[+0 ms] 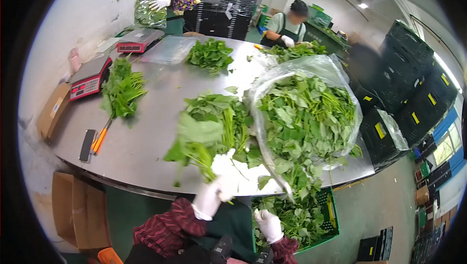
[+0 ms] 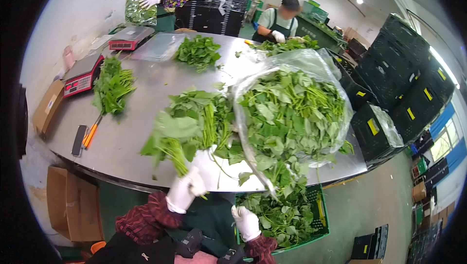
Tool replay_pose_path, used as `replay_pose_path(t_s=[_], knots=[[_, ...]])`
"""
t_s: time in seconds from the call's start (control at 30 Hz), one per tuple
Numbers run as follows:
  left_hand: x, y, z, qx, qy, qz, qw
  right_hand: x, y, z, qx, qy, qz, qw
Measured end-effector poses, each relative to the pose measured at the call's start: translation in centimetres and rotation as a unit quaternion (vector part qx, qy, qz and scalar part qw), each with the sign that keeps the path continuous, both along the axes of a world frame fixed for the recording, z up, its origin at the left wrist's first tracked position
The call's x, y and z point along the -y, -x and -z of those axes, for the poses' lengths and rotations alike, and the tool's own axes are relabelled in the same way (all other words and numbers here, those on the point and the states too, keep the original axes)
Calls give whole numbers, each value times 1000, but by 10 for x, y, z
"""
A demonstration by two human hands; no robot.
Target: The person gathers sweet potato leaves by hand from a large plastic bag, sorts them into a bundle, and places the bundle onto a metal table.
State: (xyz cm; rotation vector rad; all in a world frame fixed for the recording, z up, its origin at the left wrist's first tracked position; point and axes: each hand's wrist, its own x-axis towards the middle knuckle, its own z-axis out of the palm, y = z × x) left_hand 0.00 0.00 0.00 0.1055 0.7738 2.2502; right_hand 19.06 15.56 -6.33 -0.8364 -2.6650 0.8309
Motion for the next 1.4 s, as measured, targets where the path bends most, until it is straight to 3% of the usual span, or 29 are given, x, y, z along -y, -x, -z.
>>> replay_pose_path(t_s=[0.03, 0.07, 0.1, 0.17, 0.3, 0.43, 0.5, 0.57, 0.63, 0.73, 0.83, 0.9, 1.1, 1.17, 1.23, 1.3, 1.37, 1.4], knots=[[0, -5, 0, 6, -1, -5, 1000, -4, 8, -21, 10, -10, -17, 1000], [9, -1, 6, -44, 26, -73, 996, -4, 19, -48, 21, 51, -19, 998], [74, 41, -1, -56, 24, -64, 996, 41, 69, -34, -5, 147, -29, 989], [93, 47, 8, -39, 47, -117, 991, 12, 100, -14, 24, -16, -83, 996], [123, 60, 29, 4, 79, -139, 987, -5, 196, -39, 12, 36, -11, 999], [132, 77, 31, 4, 97, -124, 988, -22, 271, -32, 23, -58, 12, 998], [134, 85, 28, -6, 83, -110, 990, -36, 291, -16, 80, -106, -28, 991], [136, 91, 23, 5, 64, -113, 991, -49, 293, -16, 45, -119, -41, 991], [138, 98, 25, -5, 54, -110, 993, -46, 283, -54, -75, -82, 23, 993], [136, 105, 34, -44, 87, -108, 989, -26, 252, -123, -199, 288, 35, 936], [118, 103, 30, -42, 115, -126, 984, -16, 245, -113, -167, 318, 76, 930], [106, 100, 26, -39, 125, -115, 985, -1, 225, -114, -253, 426, 8, 869], [47, 95, 0, -60, 132, -7, 989, 57, 193, -99, -249, 509, 7, 824], [32, 92, -3, -104, 116, 27, 987, 70, 186, -102, -225, 511, 16, 830], [22, 87, -5, -55, 11, 71, 996, 73, 175, -99, -188, 501, 2, 845], [15, 83, -3, -30, 18, 95, 995, 77, 168, -88, -165, 494, 2, 854], [11, 76, 4, -28, 11, 100, 995, 85, 163, -84, -199, 480, 29, 854], [9, 73, 5, -26, 6, 102, 994, 88, 158, -79, -277, 445, 93, 847]])
